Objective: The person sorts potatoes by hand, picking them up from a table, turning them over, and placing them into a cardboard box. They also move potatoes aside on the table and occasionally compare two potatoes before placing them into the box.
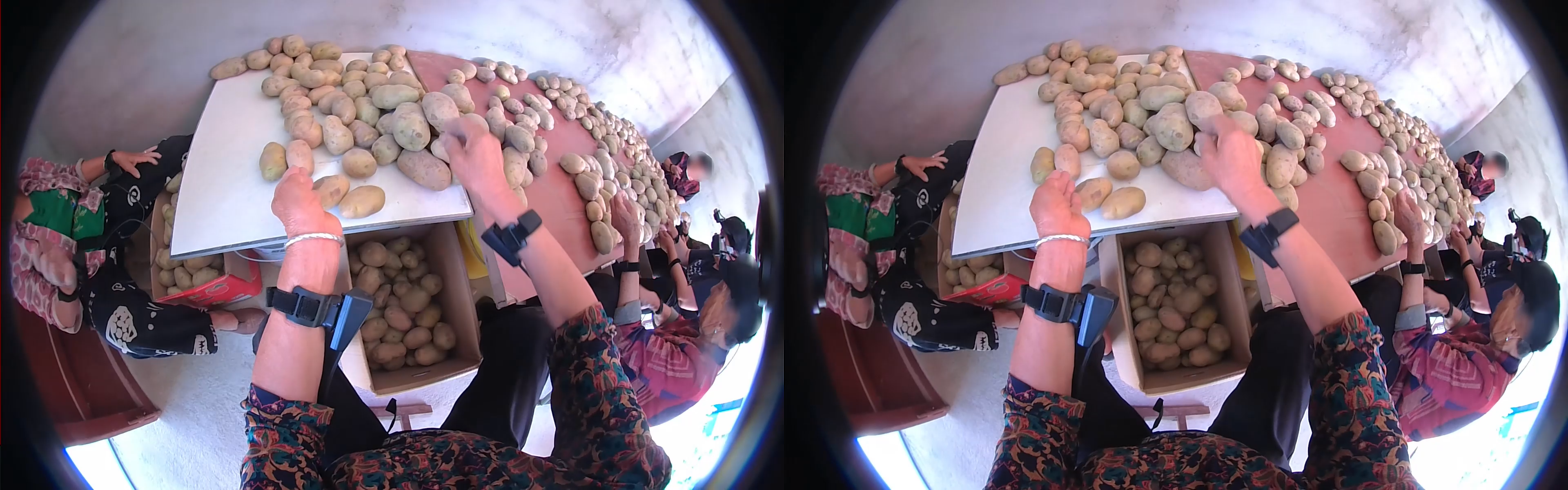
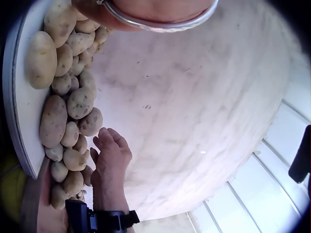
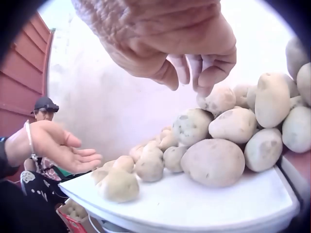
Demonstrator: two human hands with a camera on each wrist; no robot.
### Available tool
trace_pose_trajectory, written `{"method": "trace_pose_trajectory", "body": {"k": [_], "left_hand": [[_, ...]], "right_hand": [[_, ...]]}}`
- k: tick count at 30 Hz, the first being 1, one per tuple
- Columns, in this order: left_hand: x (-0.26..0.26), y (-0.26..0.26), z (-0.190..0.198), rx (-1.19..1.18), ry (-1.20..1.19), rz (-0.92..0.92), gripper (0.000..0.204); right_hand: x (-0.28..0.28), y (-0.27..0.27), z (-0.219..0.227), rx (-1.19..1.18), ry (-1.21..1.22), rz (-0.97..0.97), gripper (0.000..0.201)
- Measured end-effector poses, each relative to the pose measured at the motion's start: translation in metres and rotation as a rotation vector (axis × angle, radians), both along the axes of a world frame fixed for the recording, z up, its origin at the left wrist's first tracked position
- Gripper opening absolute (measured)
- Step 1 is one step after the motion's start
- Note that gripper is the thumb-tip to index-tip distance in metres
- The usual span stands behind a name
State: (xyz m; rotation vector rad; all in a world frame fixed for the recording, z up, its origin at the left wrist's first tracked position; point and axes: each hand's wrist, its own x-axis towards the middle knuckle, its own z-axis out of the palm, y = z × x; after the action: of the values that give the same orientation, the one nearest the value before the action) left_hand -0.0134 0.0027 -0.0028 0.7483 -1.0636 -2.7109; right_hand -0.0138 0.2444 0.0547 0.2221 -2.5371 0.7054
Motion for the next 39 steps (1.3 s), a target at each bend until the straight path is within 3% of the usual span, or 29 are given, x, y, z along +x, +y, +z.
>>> {"method": "trace_pose_trajectory", "body": {"k": [2, 5, 18, 24, 33, 35, 39], "left_hand": [[0.001, 0.000, 0.005, 0.014, -0.003, 0.008, 0.049], [0.002, 0.000, 0.011, 0.020, -0.009, 0.013, 0.051], [0.006, -0.005, 0.015, 0.026, 0.026, 0.015, 0.055], [0.007, -0.002, 0.014, 0.025, 0.043, 0.012, 0.054], [0.006, -0.003, 0.017, 0.029, 0.004, 0.015, 0.051], [0.005, -0.004, 0.017, 0.036, -0.005, 0.022, 0.050], [0.004, -0.007, 0.020, 0.055, -0.040, 0.036, 0.049]], "right_hand": [[-0.020, 0.001, 0.006, 0.123, 0.080, -0.200, 0.031], [-0.044, 0.003, 0.006, 0.242, 0.004, -0.292, 0.044], [-0.068, -0.005, 0.006, 0.194, -0.144, -0.308, 0.051], [-0.071, -0.002, 0.013, -0.016, -0.226, -0.272, 0.058], [-0.065, 0.000, 0.014, -0.343, -0.120, -0.324, 0.063], [-0.059, 0.001, 0.017, -0.660, -0.091, -0.111, 0.056], [-0.033, 0.003, 0.022, -0.911, -0.251, 0.093, 0.047]]}}
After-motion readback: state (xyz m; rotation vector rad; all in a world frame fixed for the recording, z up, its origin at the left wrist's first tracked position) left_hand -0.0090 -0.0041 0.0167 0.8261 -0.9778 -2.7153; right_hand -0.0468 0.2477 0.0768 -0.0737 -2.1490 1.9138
